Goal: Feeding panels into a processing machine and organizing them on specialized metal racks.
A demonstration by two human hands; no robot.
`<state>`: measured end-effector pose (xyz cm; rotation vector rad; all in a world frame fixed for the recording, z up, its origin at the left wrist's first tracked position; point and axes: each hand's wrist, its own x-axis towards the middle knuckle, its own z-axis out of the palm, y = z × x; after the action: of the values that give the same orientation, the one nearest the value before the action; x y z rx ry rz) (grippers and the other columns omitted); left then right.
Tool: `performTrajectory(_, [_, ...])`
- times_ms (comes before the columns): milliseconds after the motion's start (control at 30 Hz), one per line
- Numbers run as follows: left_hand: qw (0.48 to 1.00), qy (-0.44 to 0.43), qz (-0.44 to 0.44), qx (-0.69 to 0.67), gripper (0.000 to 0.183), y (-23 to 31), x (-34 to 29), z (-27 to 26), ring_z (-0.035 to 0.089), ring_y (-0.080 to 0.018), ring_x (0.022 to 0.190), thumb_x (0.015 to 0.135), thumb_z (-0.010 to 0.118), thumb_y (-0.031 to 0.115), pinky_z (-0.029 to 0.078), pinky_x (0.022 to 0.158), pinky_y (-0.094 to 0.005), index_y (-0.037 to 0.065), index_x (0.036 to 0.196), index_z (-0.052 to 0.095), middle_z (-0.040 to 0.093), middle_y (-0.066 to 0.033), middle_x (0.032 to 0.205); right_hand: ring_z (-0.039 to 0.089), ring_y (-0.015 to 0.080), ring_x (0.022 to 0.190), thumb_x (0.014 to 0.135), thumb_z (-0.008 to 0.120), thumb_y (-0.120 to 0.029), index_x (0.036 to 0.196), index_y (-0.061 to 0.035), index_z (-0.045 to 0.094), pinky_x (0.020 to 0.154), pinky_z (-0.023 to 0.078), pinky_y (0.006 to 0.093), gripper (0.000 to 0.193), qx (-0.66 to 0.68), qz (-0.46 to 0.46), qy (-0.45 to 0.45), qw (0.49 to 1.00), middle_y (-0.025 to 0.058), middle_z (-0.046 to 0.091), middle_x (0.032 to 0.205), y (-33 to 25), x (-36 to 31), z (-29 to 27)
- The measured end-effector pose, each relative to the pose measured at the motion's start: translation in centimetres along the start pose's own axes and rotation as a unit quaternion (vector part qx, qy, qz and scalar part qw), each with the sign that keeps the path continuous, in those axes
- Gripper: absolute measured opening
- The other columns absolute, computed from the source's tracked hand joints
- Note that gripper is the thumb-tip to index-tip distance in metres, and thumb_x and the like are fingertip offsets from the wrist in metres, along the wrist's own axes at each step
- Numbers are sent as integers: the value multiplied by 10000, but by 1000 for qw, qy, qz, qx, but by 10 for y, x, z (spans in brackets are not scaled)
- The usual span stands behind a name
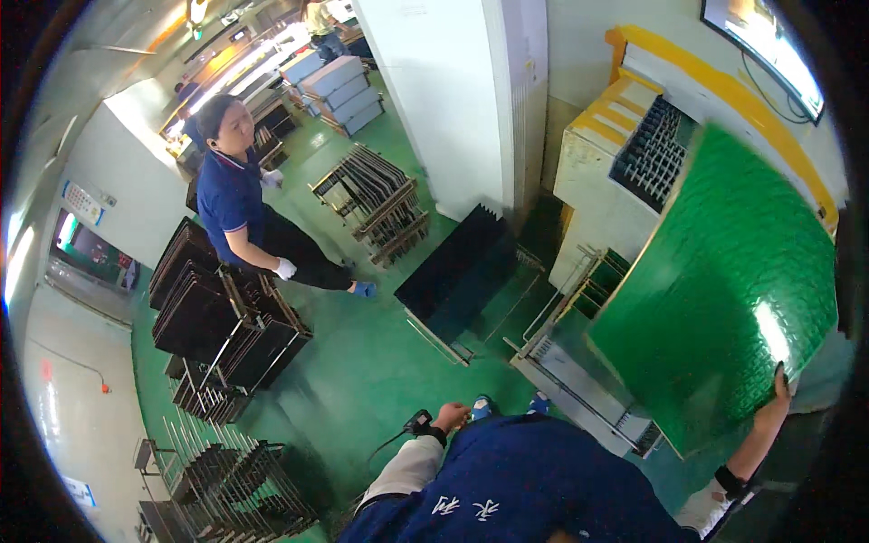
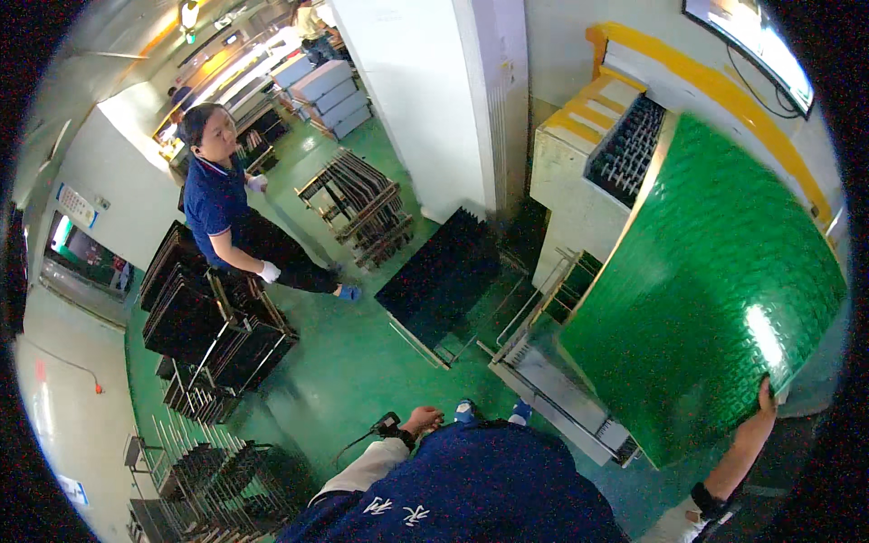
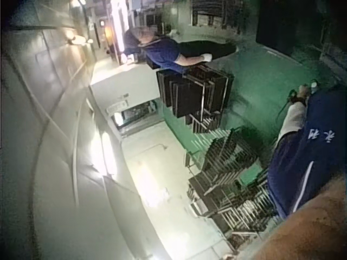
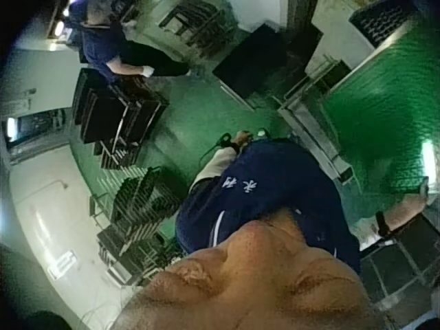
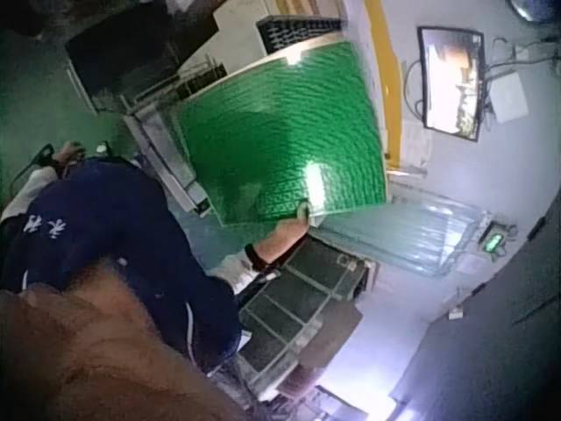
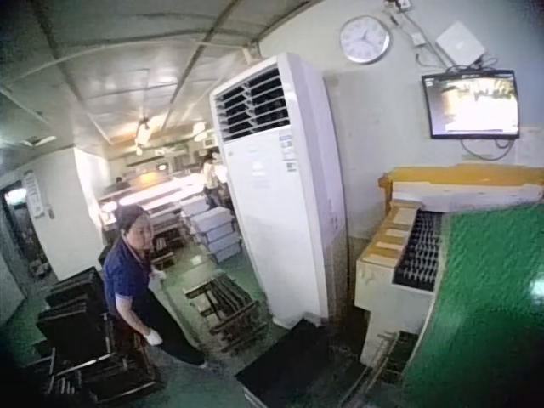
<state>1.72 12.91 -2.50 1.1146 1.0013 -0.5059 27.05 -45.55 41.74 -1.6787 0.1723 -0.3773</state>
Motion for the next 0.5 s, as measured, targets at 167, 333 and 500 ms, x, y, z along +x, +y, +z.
performTrajectory(167, [999,35,17,0,169,15,-15,4,512,-116,478,804,602,172,390,405,-244,19,874,585,567,-31,636,553,173,941,862,565,-118,1165,53,501,831,465,304,353,124,17,-10,992,114,570,1093,67,23,4])
performTrajectory(333, [994,89,48,-47,168,49,-31,-6,514,-121,493,814,591,175,392,424,-231,21,880,585,570,-36,653,570,147,802,838,611,-153,1072,9,548,650,485,264,291,178,100,-31,978,92,597,988,118,40,14])
performTrajectory(500, [982,133,105,-87,207,52,-35,-41,557,-140,583,840,572,206,440,489,-263,17,925,573,609,-58,760,561,204,932,843,597,-105,1052,17,548,766,479,311,247,393,243,-39,886,114,594,1043,116,41,64])
